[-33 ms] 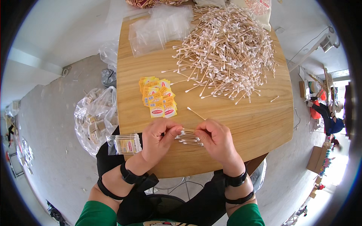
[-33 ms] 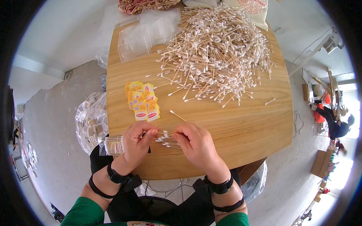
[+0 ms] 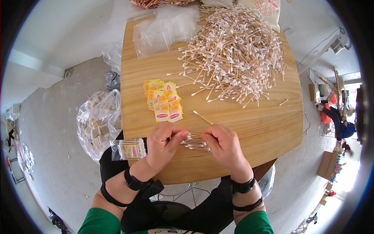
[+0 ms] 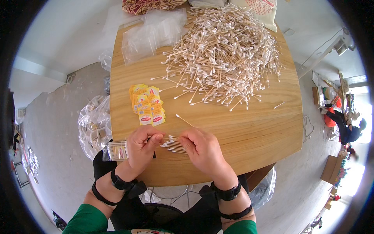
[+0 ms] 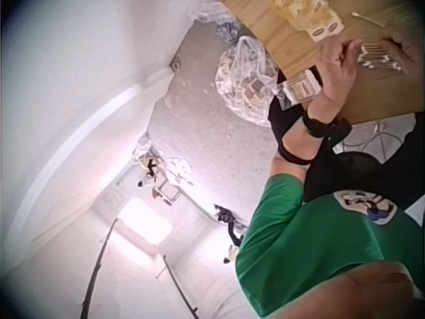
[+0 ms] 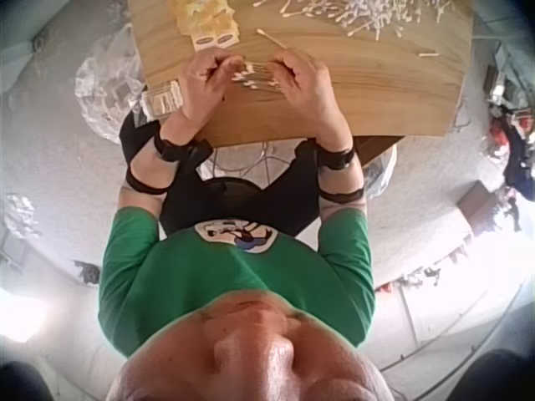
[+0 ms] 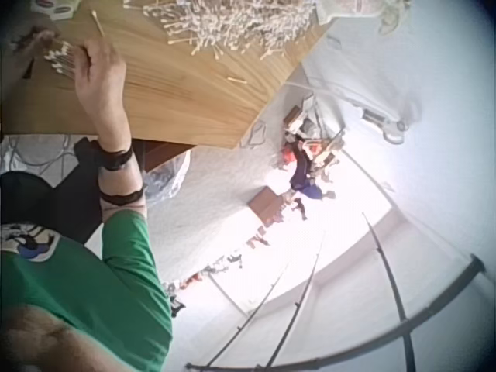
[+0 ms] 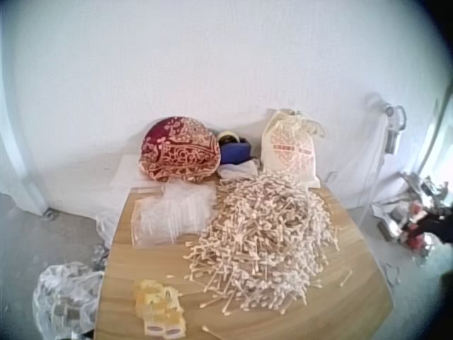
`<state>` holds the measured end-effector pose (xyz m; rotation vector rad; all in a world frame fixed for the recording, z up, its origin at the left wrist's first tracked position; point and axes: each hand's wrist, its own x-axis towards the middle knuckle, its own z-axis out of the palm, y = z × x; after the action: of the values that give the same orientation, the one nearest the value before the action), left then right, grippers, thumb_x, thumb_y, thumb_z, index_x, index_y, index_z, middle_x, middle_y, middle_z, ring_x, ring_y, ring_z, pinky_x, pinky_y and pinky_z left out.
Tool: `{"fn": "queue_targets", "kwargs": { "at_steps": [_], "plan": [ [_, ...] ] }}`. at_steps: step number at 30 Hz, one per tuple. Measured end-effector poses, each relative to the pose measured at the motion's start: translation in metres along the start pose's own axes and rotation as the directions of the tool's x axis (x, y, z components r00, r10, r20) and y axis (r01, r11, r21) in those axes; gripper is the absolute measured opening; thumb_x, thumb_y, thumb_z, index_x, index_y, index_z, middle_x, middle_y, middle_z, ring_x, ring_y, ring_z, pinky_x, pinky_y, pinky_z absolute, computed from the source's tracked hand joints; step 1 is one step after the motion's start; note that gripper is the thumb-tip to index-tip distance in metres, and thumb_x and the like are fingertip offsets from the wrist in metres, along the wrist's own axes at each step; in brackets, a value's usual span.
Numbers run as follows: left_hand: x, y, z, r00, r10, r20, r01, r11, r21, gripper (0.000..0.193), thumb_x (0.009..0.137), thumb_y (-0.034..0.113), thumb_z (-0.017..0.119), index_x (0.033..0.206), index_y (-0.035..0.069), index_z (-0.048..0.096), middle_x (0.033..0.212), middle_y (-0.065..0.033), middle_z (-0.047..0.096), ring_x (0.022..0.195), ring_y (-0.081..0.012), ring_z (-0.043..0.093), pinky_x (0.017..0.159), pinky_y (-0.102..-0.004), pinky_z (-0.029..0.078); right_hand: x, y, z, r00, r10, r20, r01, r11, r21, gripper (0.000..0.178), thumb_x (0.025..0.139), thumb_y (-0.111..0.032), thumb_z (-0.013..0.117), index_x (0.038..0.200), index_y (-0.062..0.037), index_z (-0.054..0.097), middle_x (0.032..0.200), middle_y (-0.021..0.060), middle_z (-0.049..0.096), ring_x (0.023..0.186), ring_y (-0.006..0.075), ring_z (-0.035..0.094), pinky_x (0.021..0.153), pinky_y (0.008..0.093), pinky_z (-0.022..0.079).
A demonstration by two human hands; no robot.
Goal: Counting cotton swabs and placing them into small individual plastic bags.
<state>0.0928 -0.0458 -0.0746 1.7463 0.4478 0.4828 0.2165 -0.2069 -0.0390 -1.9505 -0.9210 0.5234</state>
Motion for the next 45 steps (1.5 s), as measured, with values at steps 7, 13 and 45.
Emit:
{"fn": "queue_targets", "kwargs": {
  "at_steps": [7,13,45],
  "plan": [
    [0.0,0.001,0.001,0.999,-0.048,0.003,0.048,0.997,-0.059,0.011,0.091,0.016,0.077,0.087,0.006,0.074,0.072,-0.0027,0.068,0.066,-0.0168,0.06,0.061,-0.0299,0.046,-0.001,-0.005,0.0,0.999,0.048,0.023,-0.049,0.998,0.025,0.006,0.09,-0.005,0.072,0.091,-0.002,0.067,0.081,0.0133,0.065,0.073,0.0309,0.064,0.063,0.0385,0.05],
    [0.002,-0.002,0.0,0.997,0.062,-0.047,-0.063,0.998,-0.019,0.01,0.099,0.012,0.067,0.099,0.002,0.07,0.088,-0.0069,0.069,0.073,-0.0161,0.062,0.067,-0.0283,0.048,0.004,0.011,-0.009,0.987,0.046,-0.154,-0.061,0.994,-0.094,0.005,0.088,-0.004,0.072,0.086,-0.0018,0.069,0.079,0.0132,0.064,0.069,0.0295,0.062,0.062,0.0374,0.049],
    [-0.001,-0.016,0.011,0.962,0.016,0.272,0.066,0.956,-0.287,0.044,0.111,0.032,0.04,0.134,-0.004,0.053,0.142,-0.016,0.056,0.113,-0.0217,0.058,0.098,-0.0325,0.044,0.041,0.052,0.0,0.944,-0.18,-0.276,0.017,0.863,-0.504,0.011,0.085,-0.008,0.073,0.095,-0.0087,0.069,0.092,0.0092,0.062,0.088,0.0319,0.063,0.074,0.0424,0.052]
  ]
}}
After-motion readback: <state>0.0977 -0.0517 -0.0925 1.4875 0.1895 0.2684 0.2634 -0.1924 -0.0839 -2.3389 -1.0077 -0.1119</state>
